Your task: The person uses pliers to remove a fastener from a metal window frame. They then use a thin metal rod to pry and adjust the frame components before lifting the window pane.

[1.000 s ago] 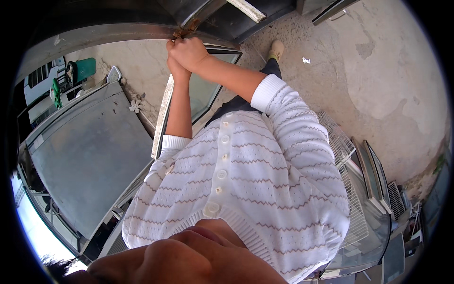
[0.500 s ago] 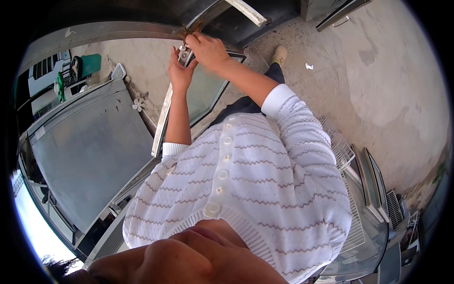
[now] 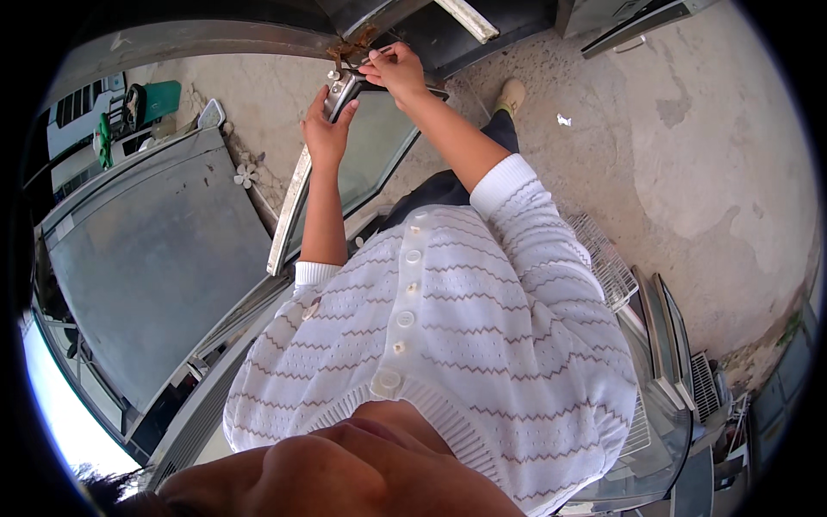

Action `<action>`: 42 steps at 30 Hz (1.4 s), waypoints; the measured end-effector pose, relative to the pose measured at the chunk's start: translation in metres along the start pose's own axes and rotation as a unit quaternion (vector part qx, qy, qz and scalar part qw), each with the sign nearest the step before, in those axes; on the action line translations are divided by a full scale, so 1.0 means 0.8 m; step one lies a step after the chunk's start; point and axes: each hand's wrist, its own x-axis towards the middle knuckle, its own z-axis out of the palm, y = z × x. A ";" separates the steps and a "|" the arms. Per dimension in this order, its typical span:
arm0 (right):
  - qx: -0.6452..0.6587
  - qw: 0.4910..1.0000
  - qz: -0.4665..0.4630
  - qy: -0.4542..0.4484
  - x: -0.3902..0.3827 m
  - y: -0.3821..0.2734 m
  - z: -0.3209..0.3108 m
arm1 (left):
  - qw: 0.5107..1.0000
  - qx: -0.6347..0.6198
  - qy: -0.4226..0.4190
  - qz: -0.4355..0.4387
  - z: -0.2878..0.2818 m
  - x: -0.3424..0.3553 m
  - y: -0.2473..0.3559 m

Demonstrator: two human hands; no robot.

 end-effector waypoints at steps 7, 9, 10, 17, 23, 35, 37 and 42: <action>0.078 0.995 0.062 0.019 0.004 0.010 0.000 | 0.998 -0.032 0.040 0.044 0.008 0.009 -0.002; 0.111 0.991 0.077 0.017 0.005 0.011 -0.001 | 0.995 -0.028 0.061 0.072 0.013 0.017 -0.001; 0.125 0.988 0.090 0.014 0.006 0.011 -0.002 | 0.994 -0.025 0.070 0.076 0.016 0.020 0.001; 0.172 0.975 0.141 -0.014 0.020 0.009 -0.012 | 0.991 -0.042 0.106 0.068 0.038 0.044 0.023; 0.109 0.988 0.108 0.015 0.016 -0.004 -0.003 | 0.987 -0.136 0.079 -0.015 0.036 0.043 0.041; -0.284 0.930 -0.230 0.038 -0.028 -0.030 0.025 | 0.977 -0.206 0.044 0.038 0.040 0.051 0.021; -0.397 0.870 -0.288 0.046 -0.033 -0.036 0.027 | 0.976 -0.212 0.020 0.048 0.039 0.053 0.008; -0.568 0.719 -0.398 0.044 -0.035 -0.037 0.033 | 0.984 -0.156 -0.008 0.088 0.037 0.052 -0.003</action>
